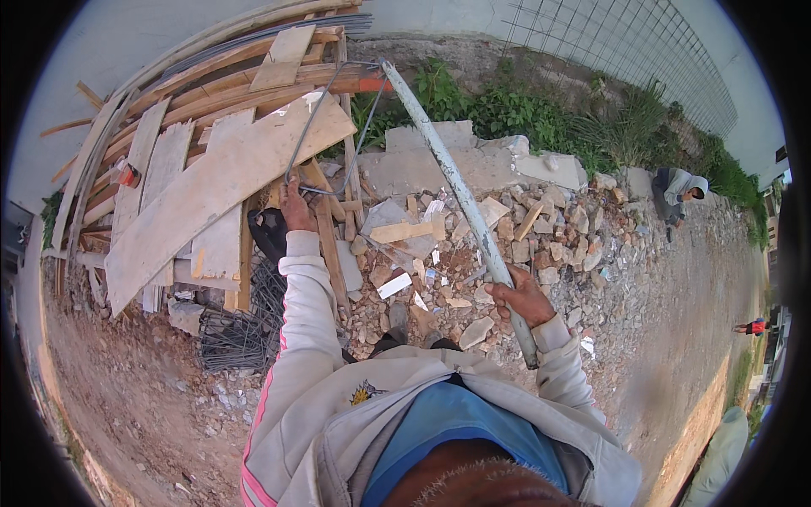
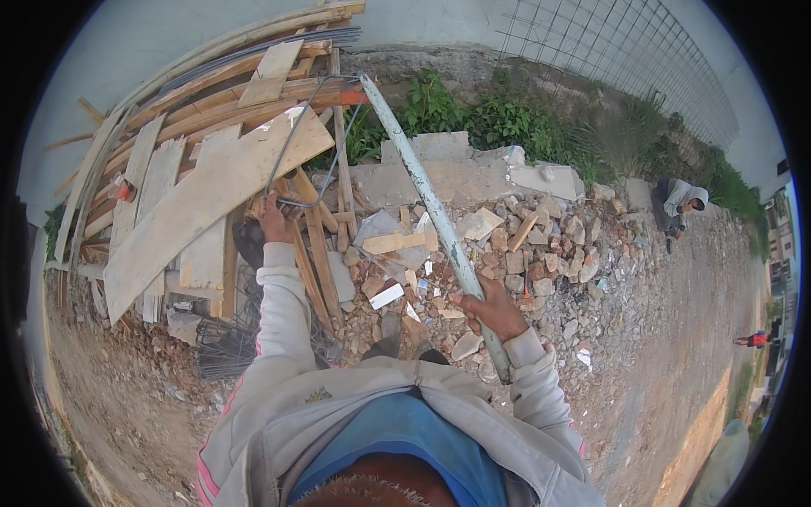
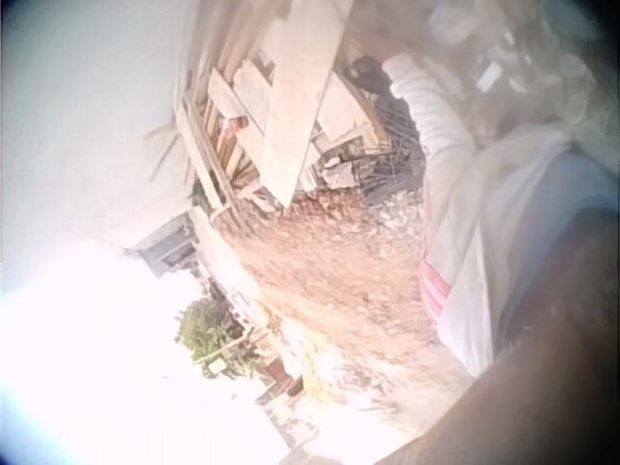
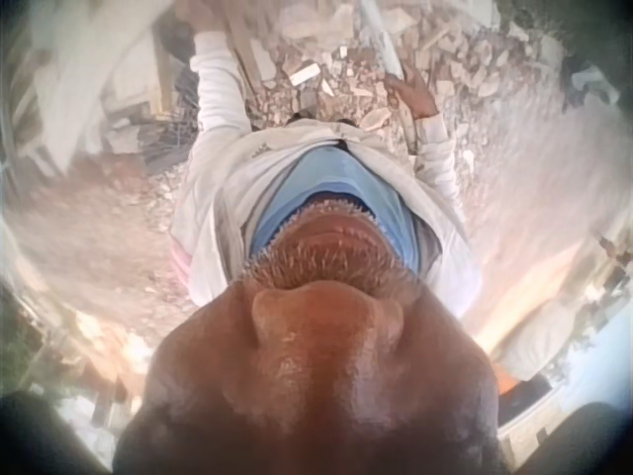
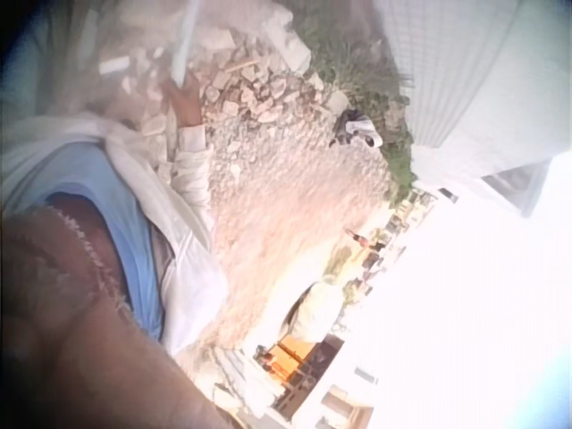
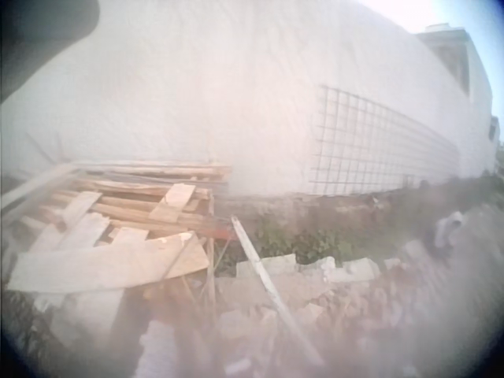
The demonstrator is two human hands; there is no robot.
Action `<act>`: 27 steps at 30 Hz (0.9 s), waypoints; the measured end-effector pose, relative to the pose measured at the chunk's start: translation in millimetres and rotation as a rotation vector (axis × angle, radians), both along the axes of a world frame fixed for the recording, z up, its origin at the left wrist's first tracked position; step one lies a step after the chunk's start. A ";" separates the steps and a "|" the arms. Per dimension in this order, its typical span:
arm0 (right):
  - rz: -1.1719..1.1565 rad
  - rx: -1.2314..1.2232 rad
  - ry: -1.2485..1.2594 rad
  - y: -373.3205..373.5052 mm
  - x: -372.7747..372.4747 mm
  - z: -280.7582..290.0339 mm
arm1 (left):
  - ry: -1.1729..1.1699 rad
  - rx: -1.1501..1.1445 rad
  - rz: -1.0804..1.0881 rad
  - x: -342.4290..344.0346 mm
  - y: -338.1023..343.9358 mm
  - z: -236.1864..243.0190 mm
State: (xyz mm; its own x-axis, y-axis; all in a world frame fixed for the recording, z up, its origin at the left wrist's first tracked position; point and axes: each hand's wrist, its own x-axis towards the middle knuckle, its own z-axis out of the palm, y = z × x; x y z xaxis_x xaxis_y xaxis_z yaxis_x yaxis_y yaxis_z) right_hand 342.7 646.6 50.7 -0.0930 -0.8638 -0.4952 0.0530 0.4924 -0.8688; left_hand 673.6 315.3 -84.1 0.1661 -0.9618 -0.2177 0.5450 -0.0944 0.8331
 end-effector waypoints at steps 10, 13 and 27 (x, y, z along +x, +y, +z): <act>-0.242 -0.224 0.130 66.4 -30.1 -96.8 | -0.091 -0.109 -0.052 -25.1 23.8 44.6; -0.257 -0.139 0.175 62.7 -40.3 -124.9 | -0.115 -0.200 -0.032 -40.2 34.4 72.5; -0.227 0.093 0.544 116.0 -43.6 -263.7 | -0.276 -0.416 -0.161 -55.6 26.7 157.3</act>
